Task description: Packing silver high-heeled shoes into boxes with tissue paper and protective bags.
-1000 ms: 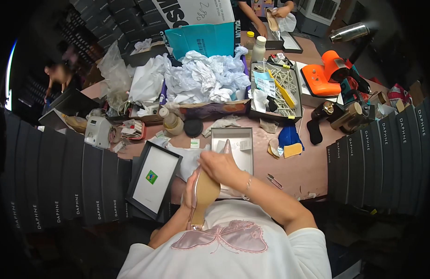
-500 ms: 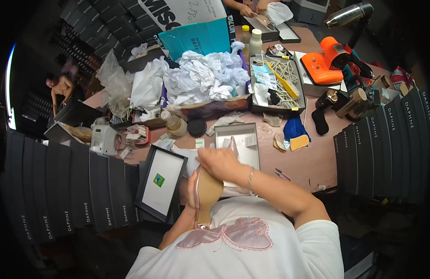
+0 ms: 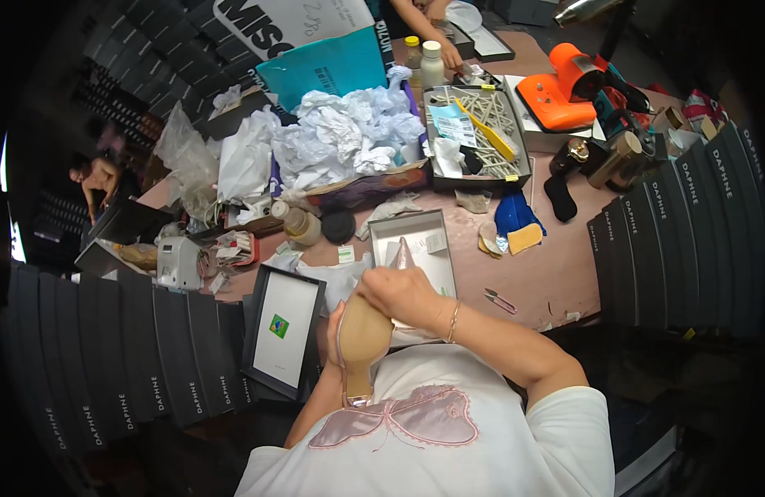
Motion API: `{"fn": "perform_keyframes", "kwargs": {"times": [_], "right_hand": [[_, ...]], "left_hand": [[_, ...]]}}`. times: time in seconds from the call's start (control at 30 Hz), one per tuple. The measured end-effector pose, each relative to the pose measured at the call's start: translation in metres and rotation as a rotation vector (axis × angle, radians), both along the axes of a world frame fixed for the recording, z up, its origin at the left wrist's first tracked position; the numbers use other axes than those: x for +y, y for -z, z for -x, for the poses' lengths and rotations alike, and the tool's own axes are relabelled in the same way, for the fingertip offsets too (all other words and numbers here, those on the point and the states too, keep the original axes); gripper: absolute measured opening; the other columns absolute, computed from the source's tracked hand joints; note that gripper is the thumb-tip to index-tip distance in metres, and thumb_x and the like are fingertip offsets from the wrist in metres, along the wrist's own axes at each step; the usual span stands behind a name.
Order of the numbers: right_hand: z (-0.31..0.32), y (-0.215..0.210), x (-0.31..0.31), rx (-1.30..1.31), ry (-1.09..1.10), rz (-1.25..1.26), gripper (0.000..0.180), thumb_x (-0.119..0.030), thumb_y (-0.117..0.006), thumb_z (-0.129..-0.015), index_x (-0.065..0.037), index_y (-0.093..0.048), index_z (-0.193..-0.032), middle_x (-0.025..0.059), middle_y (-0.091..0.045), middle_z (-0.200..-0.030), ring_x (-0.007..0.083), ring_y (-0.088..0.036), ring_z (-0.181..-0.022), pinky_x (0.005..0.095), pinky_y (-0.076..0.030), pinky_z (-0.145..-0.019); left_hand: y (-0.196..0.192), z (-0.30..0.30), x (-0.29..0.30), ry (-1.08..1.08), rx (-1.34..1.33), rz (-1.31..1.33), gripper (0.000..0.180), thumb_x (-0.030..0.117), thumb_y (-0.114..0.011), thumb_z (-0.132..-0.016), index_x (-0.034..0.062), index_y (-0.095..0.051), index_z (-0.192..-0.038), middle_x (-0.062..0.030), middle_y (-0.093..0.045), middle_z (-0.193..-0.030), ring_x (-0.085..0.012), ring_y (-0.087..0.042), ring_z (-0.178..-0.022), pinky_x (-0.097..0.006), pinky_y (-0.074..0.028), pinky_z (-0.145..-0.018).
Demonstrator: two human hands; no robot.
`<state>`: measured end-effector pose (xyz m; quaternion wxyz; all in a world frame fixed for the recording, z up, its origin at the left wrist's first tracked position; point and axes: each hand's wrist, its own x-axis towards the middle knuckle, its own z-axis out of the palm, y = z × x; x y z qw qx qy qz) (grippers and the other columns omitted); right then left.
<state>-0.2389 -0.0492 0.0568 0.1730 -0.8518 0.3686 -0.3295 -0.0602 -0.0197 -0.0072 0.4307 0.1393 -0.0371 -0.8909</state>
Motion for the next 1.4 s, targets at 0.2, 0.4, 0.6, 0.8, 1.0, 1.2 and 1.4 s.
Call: {"fn": "perform_keyframes", "kwargs": {"times": [0.2,0.4,0.6,0.8,1.0,1.2,1.4], "right_hand": [[0.007,-0.005,0.02,-0.025,-0.03,0.059,0.015,-0.019,-0.06,-0.084,-0.008,-0.051,-0.079,0.0045,-0.047,-0.061,0.0252,-0.056,-0.052,0.0351,-0.047,-0.046],[-0.005,-0.01,0.039,0.022,-0.233,0.061,0.016,-0.021,-0.057,-0.086,-0.008,-0.051,-0.079,0.0075,-0.056,-0.066,0.0265,-0.06,-0.056,0.0369,-0.046,-0.043],[-0.032,-0.01,-0.003,0.072,0.037,-0.019,0.021,-0.023,-0.056,-0.087,-0.006,-0.052,-0.076,0.0136,-0.058,-0.065,0.0314,-0.062,-0.06,0.0416,-0.049,-0.051],[-0.034,-0.006,0.012,0.098,0.052,-0.054,0.019,-0.024,-0.059,-0.085,-0.008,-0.051,-0.078,0.0088,-0.056,-0.063,0.0286,-0.06,-0.056,0.0389,-0.048,-0.05],[-0.006,0.032,-0.053,-0.048,0.296,-0.328,0.023,-0.025,-0.059,-0.087,-0.002,-0.054,-0.086,0.018,-0.062,-0.074,0.0396,-0.062,-0.07,0.0462,-0.049,-0.059],[0.058,0.151,0.025,0.228,0.178,-0.715,0.042,-0.032,-0.061,-0.083,0.0,-0.061,-0.109,0.0207,-0.066,-0.081,0.0352,-0.063,-0.072,0.041,-0.051,-0.069],[0.028,0.166,0.046,0.69,0.2,-0.991,0.038,-0.037,-0.059,-0.083,-0.001,-0.067,-0.092,0.0226,-0.067,-0.092,0.0373,-0.065,-0.084,0.0452,-0.05,-0.075]], "left_hand": [[-0.019,0.007,-0.001,0.067,-0.255,0.032,0.06,0.048,-0.029,-0.096,0.0,-0.046,-0.128,-0.0208,-0.058,-0.113,-0.0292,-0.06,-0.098,-0.039,-0.051,-0.083],[-0.04,0.012,-0.01,0.063,-0.481,0.043,0.06,0.047,-0.029,-0.095,0.0045,-0.038,-0.136,-0.0146,-0.056,-0.116,-0.0235,-0.059,-0.1,-0.037,-0.052,-0.082],[-0.041,0.009,-0.01,-0.02,-0.474,-0.007,0.055,0.048,-0.031,-0.096,0.0059,-0.046,-0.128,-0.0151,-0.054,-0.121,-0.0233,-0.057,-0.108,-0.037,-0.051,-0.085],[-0.021,0.008,0.006,-0.081,-0.192,-0.052,0.054,0.047,-0.031,-0.096,0.0063,-0.045,-0.129,-0.0157,-0.055,-0.121,-0.0255,-0.057,-0.107,-0.039,-0.047,-0.092],[-0.001,-0.004,-0.003,-0.009,-0.336,0.061,0.058,0.046,-0.031,-0.096,0.0045,-0.04,-0.137,-0.0173,-0.055,-0.122,-0.0248,-0.059,-0.104,-0.034,-0.052,-0.083],[0.033,-0.034,-0.065,-0.308,-0.904,0.307,0.056,0.036,-0.041,-0.097,0.0027,-0.035,-0.141,-0.0171,-0.05,-0.129,-0.0262,-0.053,-0.114,-0.034,-0.045,-0.092],[0.037,-0.032,-0.069,-0.421,-1.746,0.893,0.058,0.024,-0.056,-0.094,-0.0025,-0.034,-0.14,-0.0185,-0.046,-0.134,-0.023,-0.047,-0.12,-0.031,-0.037,-0.101]]}}
